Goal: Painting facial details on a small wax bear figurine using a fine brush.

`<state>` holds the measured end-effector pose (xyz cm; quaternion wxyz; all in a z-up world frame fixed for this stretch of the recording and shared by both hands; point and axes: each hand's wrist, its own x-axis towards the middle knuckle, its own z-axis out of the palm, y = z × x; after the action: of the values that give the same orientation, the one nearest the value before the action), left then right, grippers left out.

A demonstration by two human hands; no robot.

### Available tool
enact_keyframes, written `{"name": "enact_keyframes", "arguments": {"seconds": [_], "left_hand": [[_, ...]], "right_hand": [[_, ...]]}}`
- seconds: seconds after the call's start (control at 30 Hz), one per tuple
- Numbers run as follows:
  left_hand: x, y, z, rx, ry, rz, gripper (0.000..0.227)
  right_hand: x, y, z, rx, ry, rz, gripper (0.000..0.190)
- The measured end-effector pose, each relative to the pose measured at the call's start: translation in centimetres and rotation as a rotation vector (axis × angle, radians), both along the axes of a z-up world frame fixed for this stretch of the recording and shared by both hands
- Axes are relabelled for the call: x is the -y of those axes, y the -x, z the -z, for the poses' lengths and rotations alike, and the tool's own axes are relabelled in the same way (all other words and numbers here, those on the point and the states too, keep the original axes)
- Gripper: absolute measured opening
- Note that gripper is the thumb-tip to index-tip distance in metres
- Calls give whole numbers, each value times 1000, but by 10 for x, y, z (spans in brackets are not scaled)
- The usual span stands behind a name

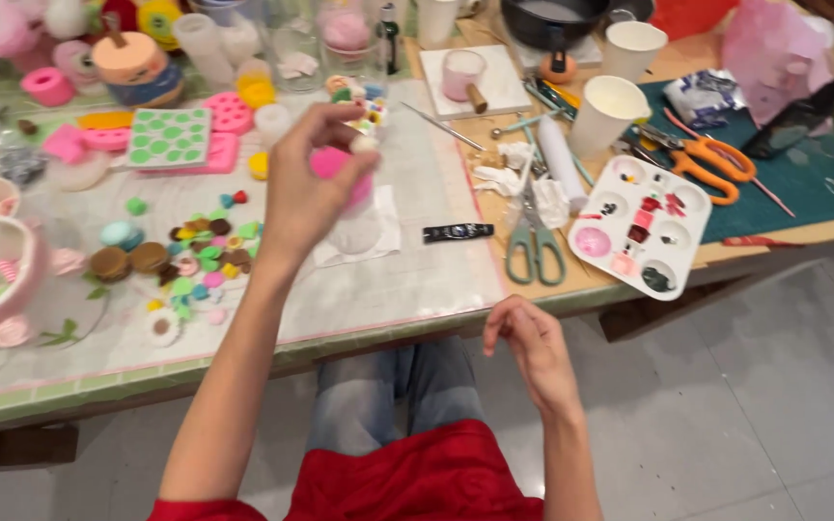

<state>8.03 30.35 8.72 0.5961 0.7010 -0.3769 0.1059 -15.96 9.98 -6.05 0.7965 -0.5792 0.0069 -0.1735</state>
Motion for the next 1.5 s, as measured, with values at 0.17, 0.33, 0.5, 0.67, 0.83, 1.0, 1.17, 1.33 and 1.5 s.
{"name": "enact_keyframes", "arguments": {"seconds": [0.17,0.33,0.5,0.67,0.83,1.0,1.17,1.33,1.5], "left_hand": [[37,88,18,-151,-39,406,41],[53,137,13,-750,-150,613,43],[61,138,24,-139,-163,512,44],[60,140,27,-214,-187,557,46],[55,146,25,-25,-231,553,56],[54,141,34,96,-400,424,47],[51,138,38,185,-388,386,44],[49,136,38,213,-368,405,46],[51,134,44,203,-396,406,43]], "right_hand": [[-10,12,-6,38,-154,-15,47],[-20,15,-12,67,-317,-25,60],[-14,18,5,64,-580,-23,57],[-11,18,7,75,-703,-87,50],[-7,15,14,96,-795,-104,45],[-6,13,19,83,-797,-54,39],[-9,11,19,70,-791,-54,40],[-8,9,26,66,-763,-76,42],[-8,9,26,64,-756,-58,42]]}}
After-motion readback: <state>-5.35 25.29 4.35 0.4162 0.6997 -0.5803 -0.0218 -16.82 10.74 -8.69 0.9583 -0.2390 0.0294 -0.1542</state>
